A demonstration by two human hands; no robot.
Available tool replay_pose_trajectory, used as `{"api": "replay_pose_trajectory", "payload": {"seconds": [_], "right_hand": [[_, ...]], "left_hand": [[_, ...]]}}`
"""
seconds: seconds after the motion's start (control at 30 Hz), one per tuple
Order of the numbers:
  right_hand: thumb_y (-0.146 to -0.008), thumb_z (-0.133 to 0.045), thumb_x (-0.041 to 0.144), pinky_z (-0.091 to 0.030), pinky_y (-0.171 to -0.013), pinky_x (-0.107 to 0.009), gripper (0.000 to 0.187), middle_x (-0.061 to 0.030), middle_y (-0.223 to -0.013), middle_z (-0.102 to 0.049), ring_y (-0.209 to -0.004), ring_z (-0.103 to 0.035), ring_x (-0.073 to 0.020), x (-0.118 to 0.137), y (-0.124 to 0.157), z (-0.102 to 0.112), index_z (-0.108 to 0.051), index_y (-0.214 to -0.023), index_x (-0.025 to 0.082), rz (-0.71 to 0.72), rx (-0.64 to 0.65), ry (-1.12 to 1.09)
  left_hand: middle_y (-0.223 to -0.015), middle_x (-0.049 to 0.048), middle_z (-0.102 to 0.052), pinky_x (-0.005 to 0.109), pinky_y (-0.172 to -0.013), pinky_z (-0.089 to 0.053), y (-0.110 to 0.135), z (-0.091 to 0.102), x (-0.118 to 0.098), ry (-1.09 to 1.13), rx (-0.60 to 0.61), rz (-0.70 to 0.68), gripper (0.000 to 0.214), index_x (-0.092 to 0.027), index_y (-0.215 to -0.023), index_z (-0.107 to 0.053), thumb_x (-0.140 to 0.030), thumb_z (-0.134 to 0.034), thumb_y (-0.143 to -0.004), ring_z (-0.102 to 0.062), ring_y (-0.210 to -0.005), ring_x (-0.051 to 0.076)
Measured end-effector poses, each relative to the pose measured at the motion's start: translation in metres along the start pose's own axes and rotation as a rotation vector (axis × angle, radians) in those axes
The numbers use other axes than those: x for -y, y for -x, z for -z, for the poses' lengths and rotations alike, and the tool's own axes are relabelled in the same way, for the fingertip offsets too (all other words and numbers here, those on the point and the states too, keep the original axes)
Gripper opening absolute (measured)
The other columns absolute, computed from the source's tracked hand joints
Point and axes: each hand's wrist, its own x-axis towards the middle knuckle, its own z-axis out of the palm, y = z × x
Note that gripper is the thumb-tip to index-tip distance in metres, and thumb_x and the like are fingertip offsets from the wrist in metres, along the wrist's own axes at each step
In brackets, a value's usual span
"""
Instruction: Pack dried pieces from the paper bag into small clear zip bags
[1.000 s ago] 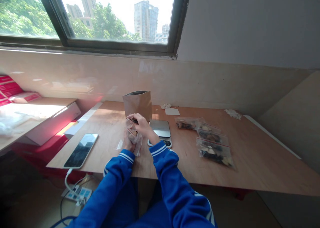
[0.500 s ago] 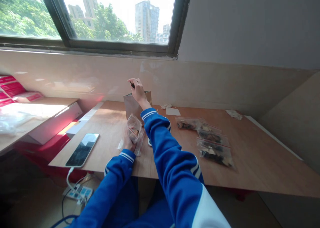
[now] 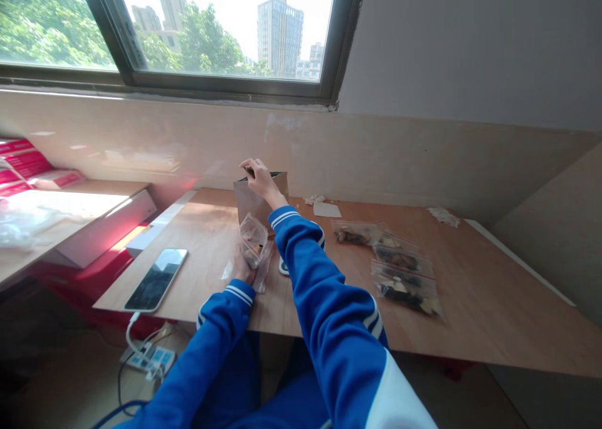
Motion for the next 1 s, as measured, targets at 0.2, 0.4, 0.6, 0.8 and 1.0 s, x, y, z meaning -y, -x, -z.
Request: {"api": "replay_pose_trajectory", "payload": {"seconds": [0.2, 0.4, 0.6, 0.8, 1.0], "right_hand": [[-0.089, -0.049, 0.021, -0.044, -0.084, -0.025, 0.014, -0.0054, -0.096, -0.052, -0.083, -0.054, -0.0137, 0.004, 0.006, 0.004, -0.061, -0.094, 0.015, 0.039, 0.06, -0.003], [-0.094, -0.042, 0.025, -0.043, -0.079, -0.024, 0.021, -0.004, -0.096, -0.049, -0.073, -0.051, -0.0114, 0.011, 0.014, 0.007, -0.061, -0.098, 0.017, 0.031, 0.088, 0.054], [-0.089, -0.05, 0.023, -0.042, -0.074, -0.027, 0.025, 0.0004, -0.082, -0.05, -0.069, -0.048, -0.0144, 0.008, 0.012, 0.005, -0.045, -0.113, 0.015, -0.047, 0.033, 0.079], [-0.094, -0.045, 0.029, -0.04, -0.084, -0.033, 0.02, -0.0075, -0.087, -0.054, -0.086, -0.05, -0.0201, -0.005, 0.014, 0.01, -0.056, -0.085, 0.016, -0.049, 0.066, 0.28], [-0.094, -0.041, 0.025, -0.031, -0.096, -0.04, 0.023, -0.012, -0.104, -0.057, -0.103, -0.047, -0.0254, 0.01, 0.029, 0.021, -0.061, -0.09, 0.017, -0.017, -0.06, 0.33]], "left_hand": [[-0.082, 0.0084, -0.069, 0.04, -0.077, -0.056, 0.002, -0.001, -0.001, -0.003, 0.01, 0.009, 0.033, -0.02, -0.095, -0.066, -0.048, -0.058, -0.079, -0.068, -0.087, 0.026], [-0.091, 0.0109, -0.071, 0.043, -0.081, -0.056, 0.001, 0.001, 0.0, 0.045, 0.09, 0.026, 0.034, -0.019, -0.096, -0.067, -0.047, -0.057, -0.081, -0.068, -0.092, 0.028], [-0.091, 0.0101, -0.071, 0.042, -0.082, -0.056, 0.002, -0.001, -0.001, 0.022, 0.075, 0.002, 0.036, -0.018, -0.1, -0.067, -0.047, -0.056, -0.081, -0.069, -0.091, 0.027], [-0.094, 0.0114, -0.072, 0.037, -0.079, -0.056, 0.007, -0.008, -0.004, 0.0, 0.111, -0.015, 0.042, -0.016, -0.105, -0.067, -0.049, -0.057, -0.08, -0.069, -0.091, 0.026], [-0.091, 0.0102, -0.071, 0.039, -0.081, -0.056, 0.008, -0.008, -0.005, 0.009, 0.074, 0.027, 0.04, -0.018, -0.104, -0.067, -0.049, -0.058, -0.08, -0.069, -0.089, 0.025]]}}
